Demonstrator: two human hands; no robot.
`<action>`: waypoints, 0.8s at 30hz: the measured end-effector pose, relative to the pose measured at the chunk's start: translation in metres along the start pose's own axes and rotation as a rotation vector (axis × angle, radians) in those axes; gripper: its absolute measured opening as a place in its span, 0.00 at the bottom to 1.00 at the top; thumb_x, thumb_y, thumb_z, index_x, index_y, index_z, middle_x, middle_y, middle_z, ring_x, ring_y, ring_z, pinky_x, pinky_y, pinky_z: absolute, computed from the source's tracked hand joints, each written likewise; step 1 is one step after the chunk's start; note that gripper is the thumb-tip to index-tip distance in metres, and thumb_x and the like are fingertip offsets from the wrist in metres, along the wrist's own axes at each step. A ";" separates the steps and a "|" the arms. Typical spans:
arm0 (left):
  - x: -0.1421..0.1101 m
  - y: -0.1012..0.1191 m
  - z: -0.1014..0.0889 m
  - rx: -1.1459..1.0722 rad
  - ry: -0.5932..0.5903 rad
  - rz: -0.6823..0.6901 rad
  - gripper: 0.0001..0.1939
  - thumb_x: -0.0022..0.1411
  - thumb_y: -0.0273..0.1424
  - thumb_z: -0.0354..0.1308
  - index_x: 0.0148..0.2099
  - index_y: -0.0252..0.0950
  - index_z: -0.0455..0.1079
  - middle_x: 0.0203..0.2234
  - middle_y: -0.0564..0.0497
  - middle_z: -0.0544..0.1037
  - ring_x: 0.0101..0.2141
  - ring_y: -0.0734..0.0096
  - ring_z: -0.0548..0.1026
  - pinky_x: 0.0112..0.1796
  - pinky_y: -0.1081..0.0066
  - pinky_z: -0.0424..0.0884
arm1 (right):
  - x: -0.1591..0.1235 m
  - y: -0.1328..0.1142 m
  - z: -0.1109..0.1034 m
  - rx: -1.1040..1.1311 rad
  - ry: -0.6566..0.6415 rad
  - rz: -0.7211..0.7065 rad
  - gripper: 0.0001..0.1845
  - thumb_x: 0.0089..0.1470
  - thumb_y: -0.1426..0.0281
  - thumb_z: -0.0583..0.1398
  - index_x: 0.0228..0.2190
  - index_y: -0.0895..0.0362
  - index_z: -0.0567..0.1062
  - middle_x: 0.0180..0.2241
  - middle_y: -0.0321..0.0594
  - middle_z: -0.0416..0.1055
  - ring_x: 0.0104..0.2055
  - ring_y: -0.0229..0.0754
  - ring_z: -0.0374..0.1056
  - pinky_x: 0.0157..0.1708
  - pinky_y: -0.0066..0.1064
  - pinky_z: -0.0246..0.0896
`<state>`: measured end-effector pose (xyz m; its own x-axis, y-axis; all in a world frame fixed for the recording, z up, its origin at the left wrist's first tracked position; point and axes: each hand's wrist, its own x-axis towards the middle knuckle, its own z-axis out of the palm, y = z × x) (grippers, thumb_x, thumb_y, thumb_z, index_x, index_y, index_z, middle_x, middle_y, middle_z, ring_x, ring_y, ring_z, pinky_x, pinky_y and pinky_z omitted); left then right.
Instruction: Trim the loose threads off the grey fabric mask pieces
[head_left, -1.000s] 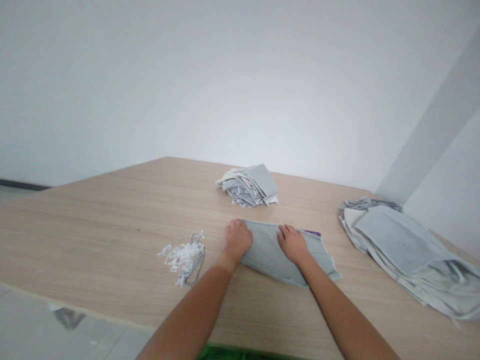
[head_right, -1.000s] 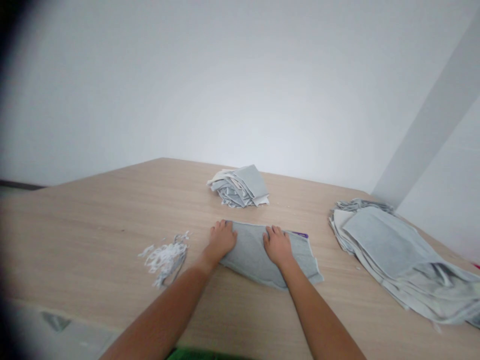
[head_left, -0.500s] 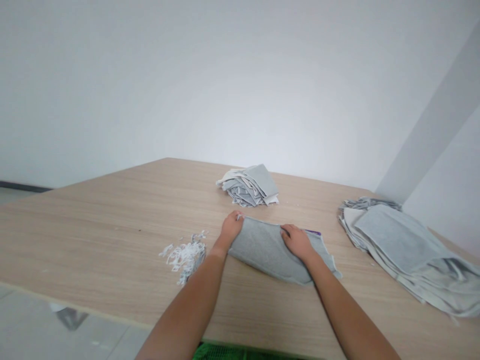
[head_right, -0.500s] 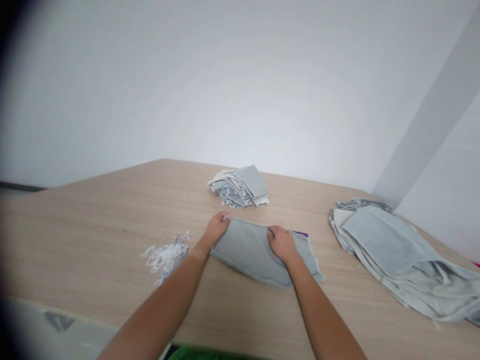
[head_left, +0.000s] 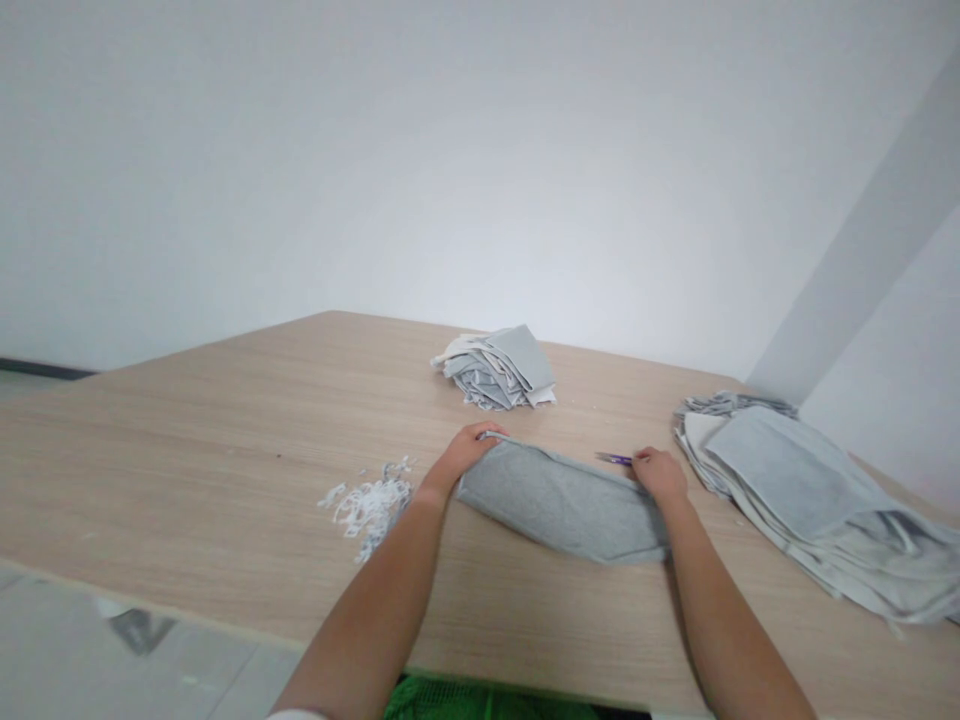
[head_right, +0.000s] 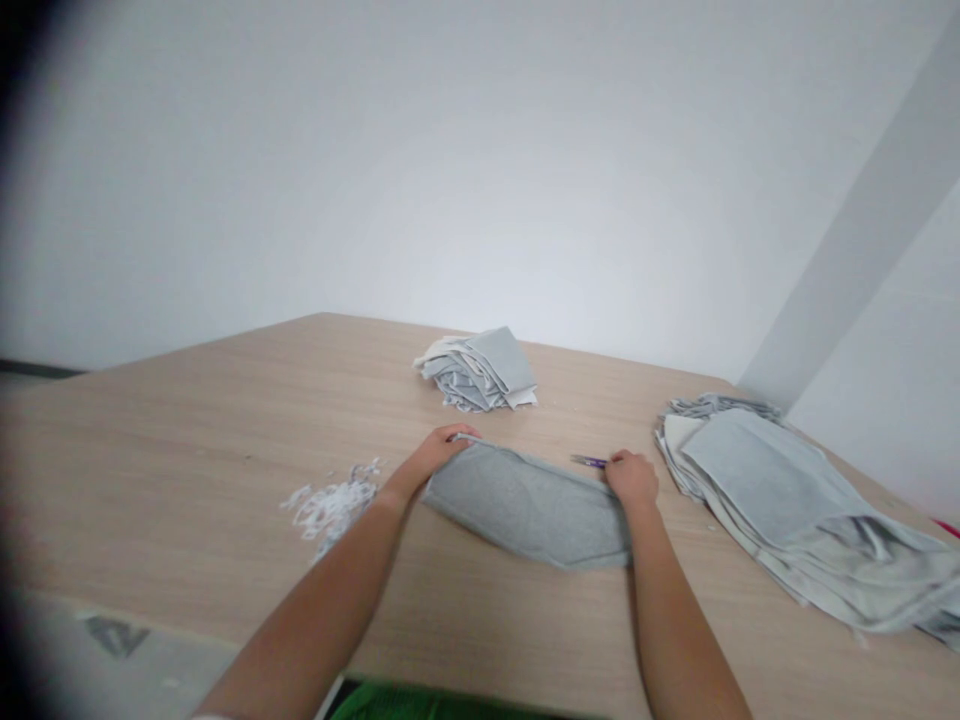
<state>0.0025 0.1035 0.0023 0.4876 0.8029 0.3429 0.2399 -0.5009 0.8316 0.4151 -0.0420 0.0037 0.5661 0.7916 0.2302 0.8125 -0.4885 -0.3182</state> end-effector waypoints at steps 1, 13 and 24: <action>-0.001 0.003 -0.002 -0.019 -0.032 0.010 0.20 0.58 0.37 0.59 0.49 0.36 0.82 0.49 0.46 0.84 0.52 0.57 0.78 0.60 0.62 0.68 | 0.002 0.003 0.001 0.016 -0.014 -0.010 0.18 0.58 0.65 0.58 0.43 0.54 0.85 0.44 0.54 0.81 0.46 0.52 0.77 0.43 0.36 0.66; -0.009 0.020 -0.007 -0.124 -0.045 -0.080 0.25 0.57 0.47 0.63 0.47 0.33 0.83 0.44 0.45 0.85 0.47 0.55 0.79 0.52 0.62 0.72 | 0.013 -0.002 0.016 0.134 -0.173 -0.201 0.14 0.58 0.60 0.64 0.38 0.58 0.82 0.36 0.45 0.80 0.39 0.43 0.74 0.37 0.28 0.60; -0.008 0.020 -0.007 -0.081 -0.041 -0.061 0.23 0.57 0.43 0.61 0.49 0.34 0.80 0.43 0.46 0.83 0.46 0.57 0.77 0.51 0.64 0.71 | -0.002 -0.024 0.013 0.046 -0.095 -0.117 0.16 0.67 0.62 0.55 0.41 0.58 0.80 0.41 0.51 0.81 0.44 0.48 0.76 0.41 0.32 0.62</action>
<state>-0.0023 0.0895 0.0193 0.5086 0.8164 0.2735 0.2026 -0.4222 0.8836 0.3925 -0.0265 -0.0010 0.4503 0.8743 0.1811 0.8638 -0.3752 -0.3362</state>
